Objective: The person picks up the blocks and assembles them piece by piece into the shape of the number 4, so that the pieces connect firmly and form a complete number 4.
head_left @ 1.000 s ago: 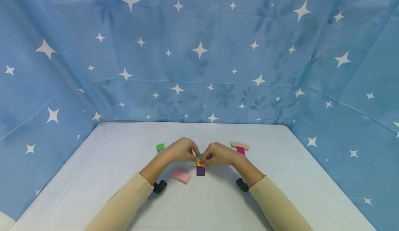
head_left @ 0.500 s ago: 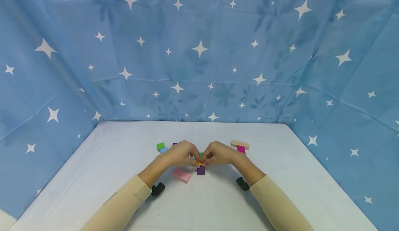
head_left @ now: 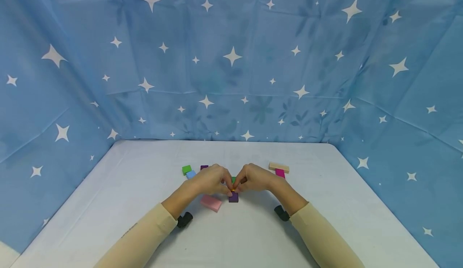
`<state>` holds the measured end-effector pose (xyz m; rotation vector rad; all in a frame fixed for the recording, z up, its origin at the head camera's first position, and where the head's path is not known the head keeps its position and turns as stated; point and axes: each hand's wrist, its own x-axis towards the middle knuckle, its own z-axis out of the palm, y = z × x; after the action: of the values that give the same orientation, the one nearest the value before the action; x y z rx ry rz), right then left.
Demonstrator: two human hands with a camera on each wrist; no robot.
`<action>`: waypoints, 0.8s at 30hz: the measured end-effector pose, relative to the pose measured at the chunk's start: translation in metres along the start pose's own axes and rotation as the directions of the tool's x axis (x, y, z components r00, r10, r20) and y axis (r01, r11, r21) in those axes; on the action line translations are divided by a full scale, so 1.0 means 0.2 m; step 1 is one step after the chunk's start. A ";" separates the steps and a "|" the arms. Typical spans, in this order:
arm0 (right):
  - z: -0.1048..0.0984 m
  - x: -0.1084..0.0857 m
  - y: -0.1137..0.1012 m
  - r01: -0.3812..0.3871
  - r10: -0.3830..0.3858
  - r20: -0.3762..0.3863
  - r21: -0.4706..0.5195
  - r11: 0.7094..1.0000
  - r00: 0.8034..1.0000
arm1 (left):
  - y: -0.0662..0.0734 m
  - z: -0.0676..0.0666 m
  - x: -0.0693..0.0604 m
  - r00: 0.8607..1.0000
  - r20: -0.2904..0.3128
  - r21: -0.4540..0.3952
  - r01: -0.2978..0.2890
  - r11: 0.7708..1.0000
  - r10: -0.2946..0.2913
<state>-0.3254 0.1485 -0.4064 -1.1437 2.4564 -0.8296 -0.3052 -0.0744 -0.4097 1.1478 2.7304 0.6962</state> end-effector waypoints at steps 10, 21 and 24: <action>0.00 0.00 0.03 0.011 -0.012 0.006 0.014 1.000 1.000 | 0.01 0.00 0.00 1.000 0.010 0.019 0.008 1.000 -0.008; -0.10 -0.05 0.07 -0.027 0.015 -0.121 -0.098 0.995 0.993 | 0.03 -0.01 0.00 0.999 0.022 0.067 0.048 0.997 -0.050; -0.13 -0.07 0.08 -0.058 0.045 -0.151 -0.085 0.995 0.988 | 0.03 -0.01 -0.01 0.998 0.029 0.072 0.046 0.996 -0.048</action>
<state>-0.3401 0.1776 -0.3951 -1.0790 2.6580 -0.8249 -0.3009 -0.0721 -0.4044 1.0947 2.7671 0.5750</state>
